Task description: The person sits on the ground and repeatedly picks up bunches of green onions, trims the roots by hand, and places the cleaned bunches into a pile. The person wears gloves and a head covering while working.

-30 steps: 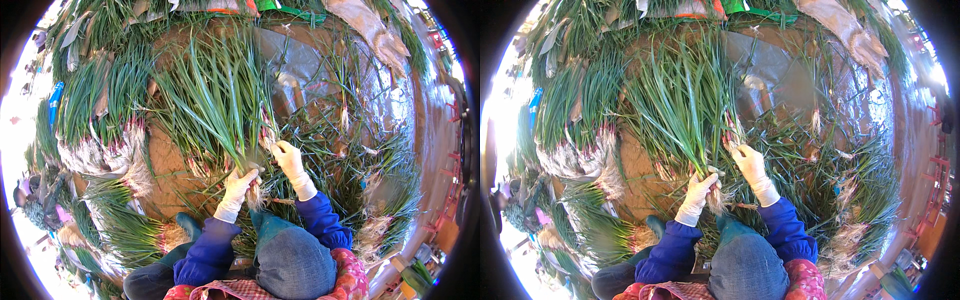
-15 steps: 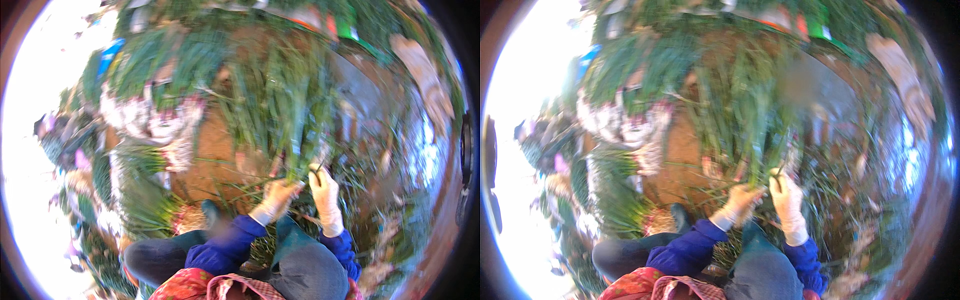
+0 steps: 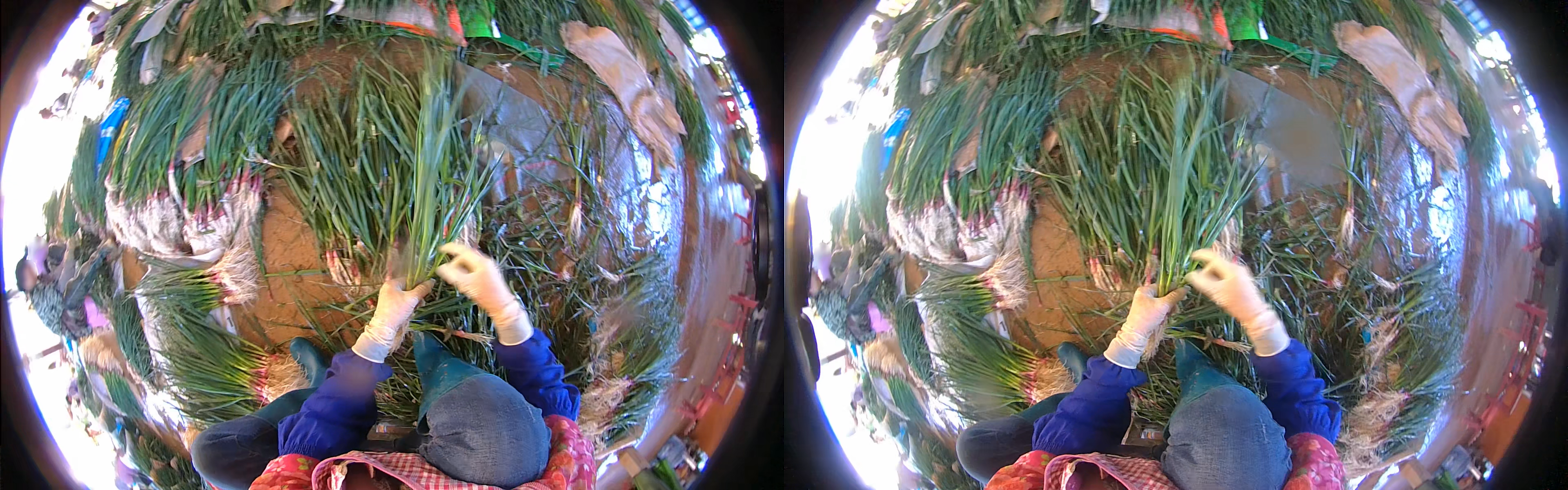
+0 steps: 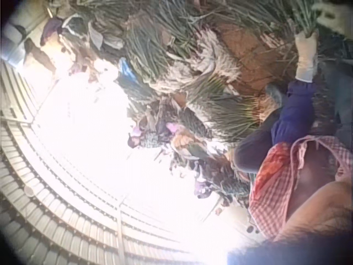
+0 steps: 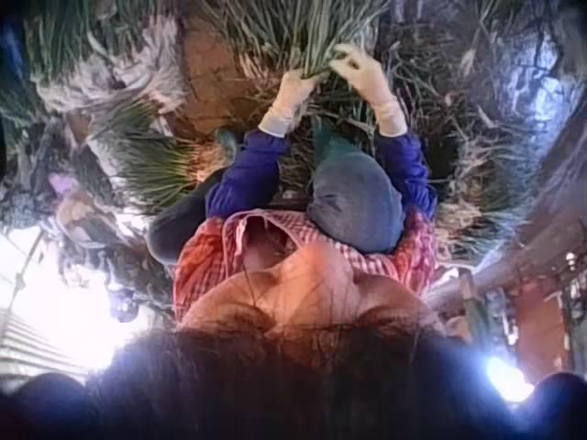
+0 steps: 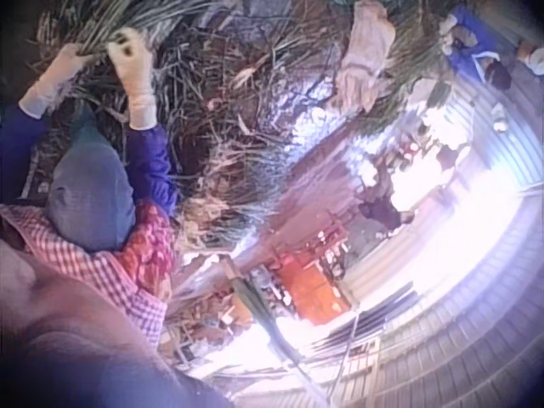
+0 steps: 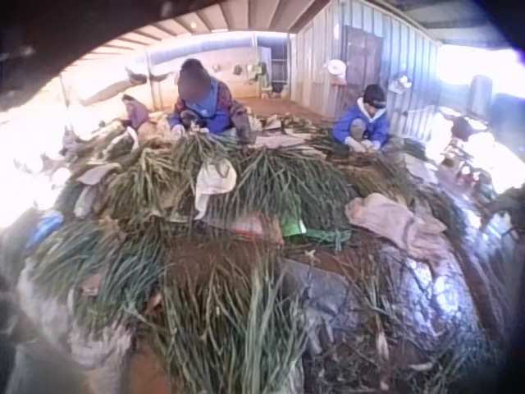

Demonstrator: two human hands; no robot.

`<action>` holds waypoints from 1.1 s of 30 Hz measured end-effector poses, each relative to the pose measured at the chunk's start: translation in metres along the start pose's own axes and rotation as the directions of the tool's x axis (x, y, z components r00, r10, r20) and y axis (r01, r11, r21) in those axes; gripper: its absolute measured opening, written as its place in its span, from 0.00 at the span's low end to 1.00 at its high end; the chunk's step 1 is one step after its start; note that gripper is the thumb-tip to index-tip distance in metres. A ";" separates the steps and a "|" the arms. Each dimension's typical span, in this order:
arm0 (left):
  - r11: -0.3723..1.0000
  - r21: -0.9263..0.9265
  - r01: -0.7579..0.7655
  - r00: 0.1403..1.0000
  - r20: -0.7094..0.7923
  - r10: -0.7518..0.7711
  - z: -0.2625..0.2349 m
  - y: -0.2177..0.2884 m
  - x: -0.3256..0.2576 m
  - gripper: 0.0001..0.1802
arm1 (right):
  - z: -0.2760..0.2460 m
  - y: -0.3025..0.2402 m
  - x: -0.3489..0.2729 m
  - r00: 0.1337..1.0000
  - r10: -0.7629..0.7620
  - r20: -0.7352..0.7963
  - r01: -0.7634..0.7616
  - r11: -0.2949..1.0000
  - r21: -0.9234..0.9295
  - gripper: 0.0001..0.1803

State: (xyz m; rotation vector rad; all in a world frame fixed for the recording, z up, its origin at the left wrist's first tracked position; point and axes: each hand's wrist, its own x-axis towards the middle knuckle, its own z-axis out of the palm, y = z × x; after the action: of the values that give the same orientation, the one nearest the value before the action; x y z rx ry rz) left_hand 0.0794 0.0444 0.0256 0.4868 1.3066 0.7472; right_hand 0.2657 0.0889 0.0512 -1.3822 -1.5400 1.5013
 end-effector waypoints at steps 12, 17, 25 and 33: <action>0.971 0.222 -0.083 0.996 -0.013 0.088 -0.014 0.004 0.004 0.10 | 0.034 0.025 -0.014 0.948 0.099 -0.302 -0.127 0.989 -0.074 0.22; 0.983 0.178 0.050 0.999 0.008 -0.053 -0.006 0.015 -0.012 0.12 | 0.027 0.033 -0.009 0.966 -0.195 0.170 0.256 0.806 -0.533 0.14; 0.999 -0.027 0.030 0.997 0.066 -0.028 -0.012 0.063 -0.013 0.11 | -0.033 0.102 0.049 0.925 0.131 -0.357 -0.327 0.752 -0.572 0.16; 0.908 -0.291 -0.300 0.950 -0.007 0.312 -0.042 0.119 -0.052 0.18 | -0.100 0.106 0.094 0.685 0.029 -0.728 -0.633 0.519 -0.575 0.21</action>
State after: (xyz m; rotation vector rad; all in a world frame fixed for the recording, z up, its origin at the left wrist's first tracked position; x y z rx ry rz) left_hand 0.0087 0.0831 0.1357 0.4717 1.0704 1.1673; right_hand 0.3577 0.1927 -0.0524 -2.5516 -1.5209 0.2340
